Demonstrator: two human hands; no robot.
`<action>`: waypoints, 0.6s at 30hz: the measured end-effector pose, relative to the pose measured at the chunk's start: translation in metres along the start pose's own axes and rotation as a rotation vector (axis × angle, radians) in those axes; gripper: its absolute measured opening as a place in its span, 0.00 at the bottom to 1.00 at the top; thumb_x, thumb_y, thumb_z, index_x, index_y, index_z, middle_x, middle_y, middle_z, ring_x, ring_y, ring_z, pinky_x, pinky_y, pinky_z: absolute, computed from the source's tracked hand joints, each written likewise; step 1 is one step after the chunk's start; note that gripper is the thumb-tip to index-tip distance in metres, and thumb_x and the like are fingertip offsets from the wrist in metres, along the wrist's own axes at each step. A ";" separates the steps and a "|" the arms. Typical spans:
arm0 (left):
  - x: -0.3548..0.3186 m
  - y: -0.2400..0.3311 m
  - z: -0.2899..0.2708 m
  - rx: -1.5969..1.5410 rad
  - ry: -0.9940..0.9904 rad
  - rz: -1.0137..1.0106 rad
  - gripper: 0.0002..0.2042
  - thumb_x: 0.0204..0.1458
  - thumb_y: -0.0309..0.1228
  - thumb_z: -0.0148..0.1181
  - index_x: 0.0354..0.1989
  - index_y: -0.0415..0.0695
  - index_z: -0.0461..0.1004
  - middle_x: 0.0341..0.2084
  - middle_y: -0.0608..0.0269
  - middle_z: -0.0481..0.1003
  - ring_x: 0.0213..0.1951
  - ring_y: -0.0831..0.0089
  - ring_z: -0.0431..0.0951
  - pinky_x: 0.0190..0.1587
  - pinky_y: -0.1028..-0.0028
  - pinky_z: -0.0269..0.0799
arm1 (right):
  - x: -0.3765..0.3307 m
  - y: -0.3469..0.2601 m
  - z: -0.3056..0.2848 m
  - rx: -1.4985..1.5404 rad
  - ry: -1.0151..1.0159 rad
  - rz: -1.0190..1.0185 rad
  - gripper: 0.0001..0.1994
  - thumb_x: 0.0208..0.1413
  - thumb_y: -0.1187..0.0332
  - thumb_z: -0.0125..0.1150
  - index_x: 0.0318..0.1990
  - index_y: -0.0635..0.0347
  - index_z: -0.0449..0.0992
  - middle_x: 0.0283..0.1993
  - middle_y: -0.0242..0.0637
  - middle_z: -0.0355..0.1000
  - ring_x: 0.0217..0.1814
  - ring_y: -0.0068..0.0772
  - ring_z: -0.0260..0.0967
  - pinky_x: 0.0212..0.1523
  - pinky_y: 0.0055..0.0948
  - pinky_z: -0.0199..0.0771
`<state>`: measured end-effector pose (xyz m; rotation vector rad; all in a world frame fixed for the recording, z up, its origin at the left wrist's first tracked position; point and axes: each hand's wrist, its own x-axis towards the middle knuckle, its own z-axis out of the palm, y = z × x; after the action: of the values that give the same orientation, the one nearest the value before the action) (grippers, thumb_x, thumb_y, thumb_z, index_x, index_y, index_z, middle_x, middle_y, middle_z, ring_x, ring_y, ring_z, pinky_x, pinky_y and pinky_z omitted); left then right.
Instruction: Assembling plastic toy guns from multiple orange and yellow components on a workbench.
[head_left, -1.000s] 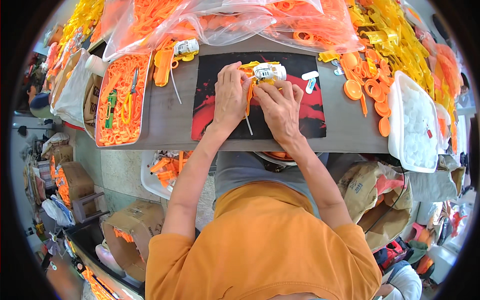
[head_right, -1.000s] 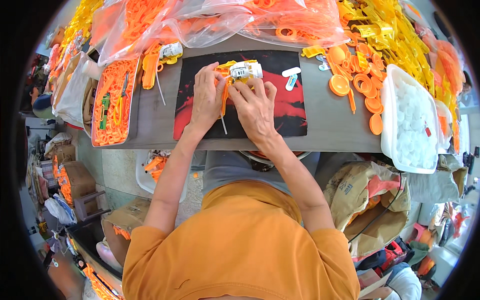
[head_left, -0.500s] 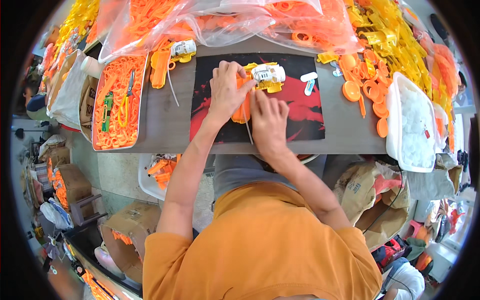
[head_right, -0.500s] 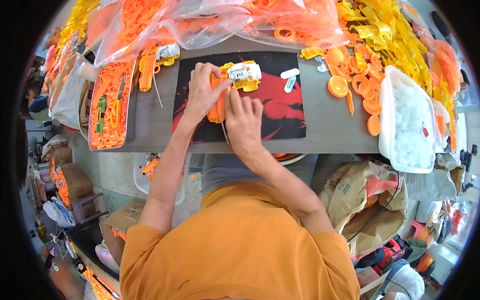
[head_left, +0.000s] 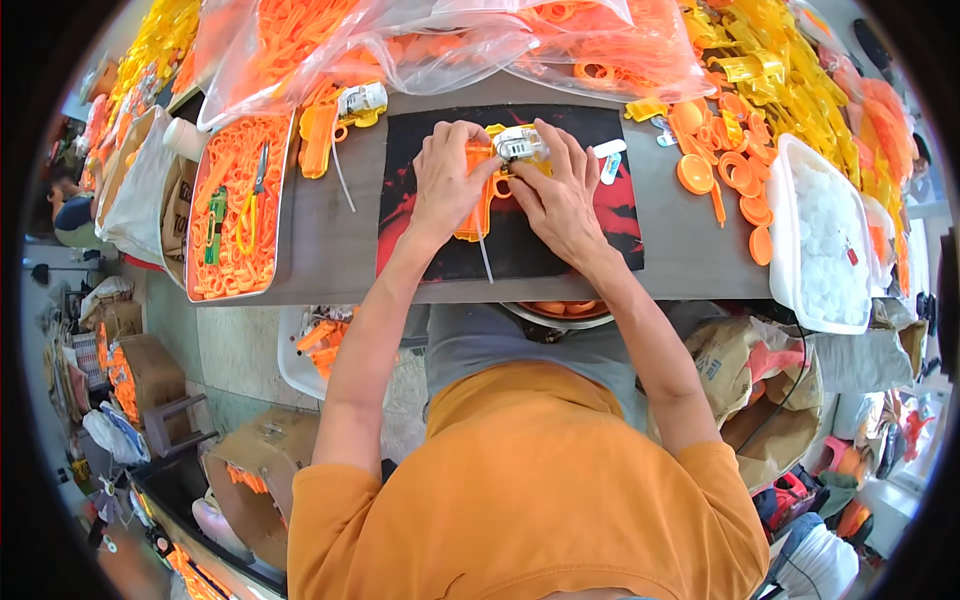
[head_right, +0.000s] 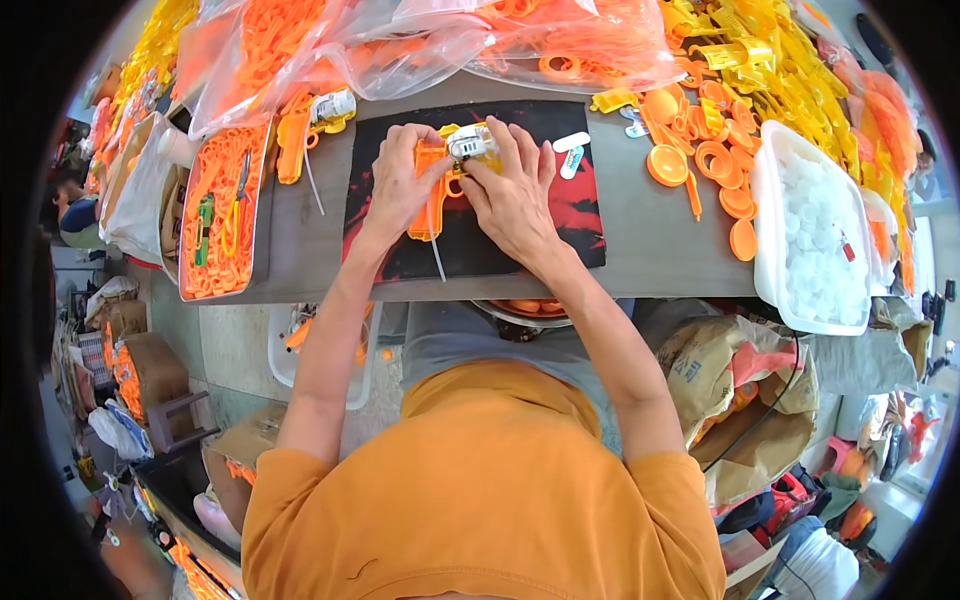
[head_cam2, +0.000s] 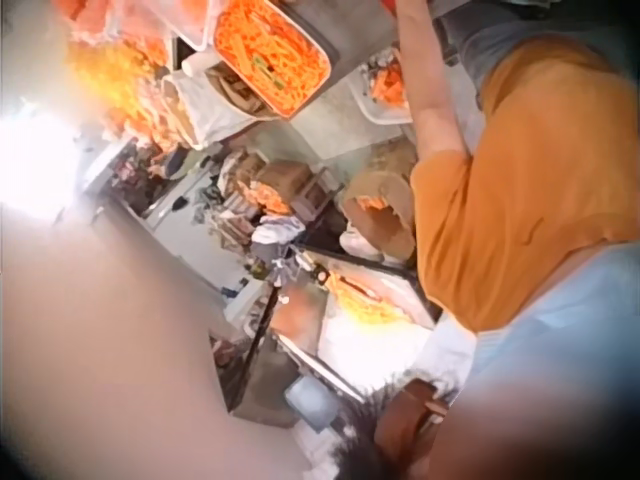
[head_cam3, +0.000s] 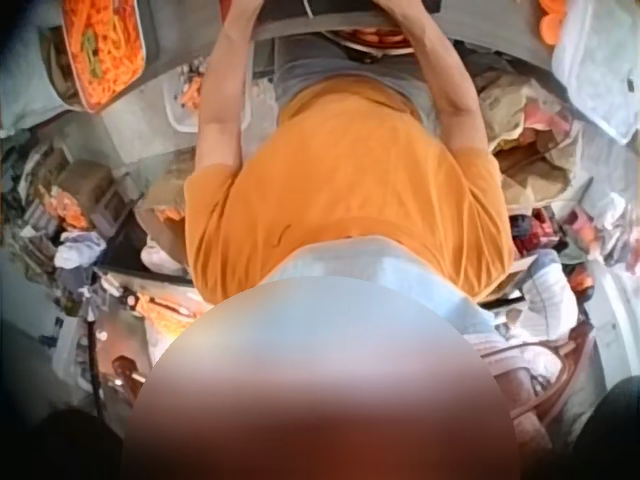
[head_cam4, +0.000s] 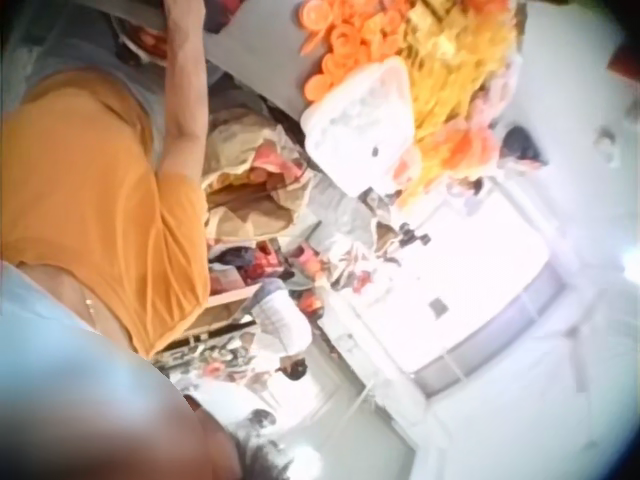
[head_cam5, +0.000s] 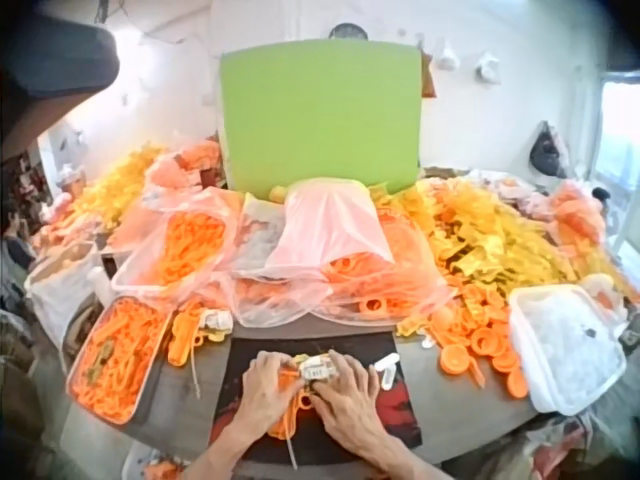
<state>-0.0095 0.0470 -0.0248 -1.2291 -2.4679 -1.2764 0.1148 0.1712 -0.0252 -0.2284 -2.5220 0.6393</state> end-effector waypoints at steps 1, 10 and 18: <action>-0.001 -0.001 -0.002 0.014 -0.020 0.022 0.15 0.48 0.33 0.66 0.43 0.50 0.69 0.39 0.65 0.68 0.45 0.61 0.69 0.49 0.60 0.61 | 0.000 0.002 -0.003 -0.016 -0.007 -0.035 0.13 0.55 0.64 0.61 0.46 0.58 0.78 0.70 0.42 0.52 0.71 0.49 0.46 0.69 0.51 0.39; 0.013 0.000 -0.010 0.180 0.005 0.146 0.10 0.48 0.34 0.66 0.37 0.47 0.77 0.49 0.61 0.71 0.54 0.62 0.68 0.59 0.61 0.57 | 0.011 0.022 -0.013 -0.029 -0.052 -0.159 0.26 0.53 0.68 0.63 0.60 0.51 0.66 0.62 0.40 0.63 0.66 0.43 0.58 0.67 0.50 0.52; -0.019 0.024 0.015 0.431 0.145 0.390 0.06 0.47 0.26 0.63 0.33 0.43 0.76 0.47 0.61 0.72 0.54 0.62 0.69 0.61 0.58 0.57 | 0.014 0.020 -0.014 0.052 0.051 -0.197 0.20 0.51 0.72 0.63 0.53 0.56 0.71 0.55 0.40 0.66 0.58 0.44 0.62 0.63 0.46 0.57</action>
<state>0.0239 0.0538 -0.0270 -1.3475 -2.1057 -0.6660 0.1111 0.1981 -0.0187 0.0228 -2.4370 0.6110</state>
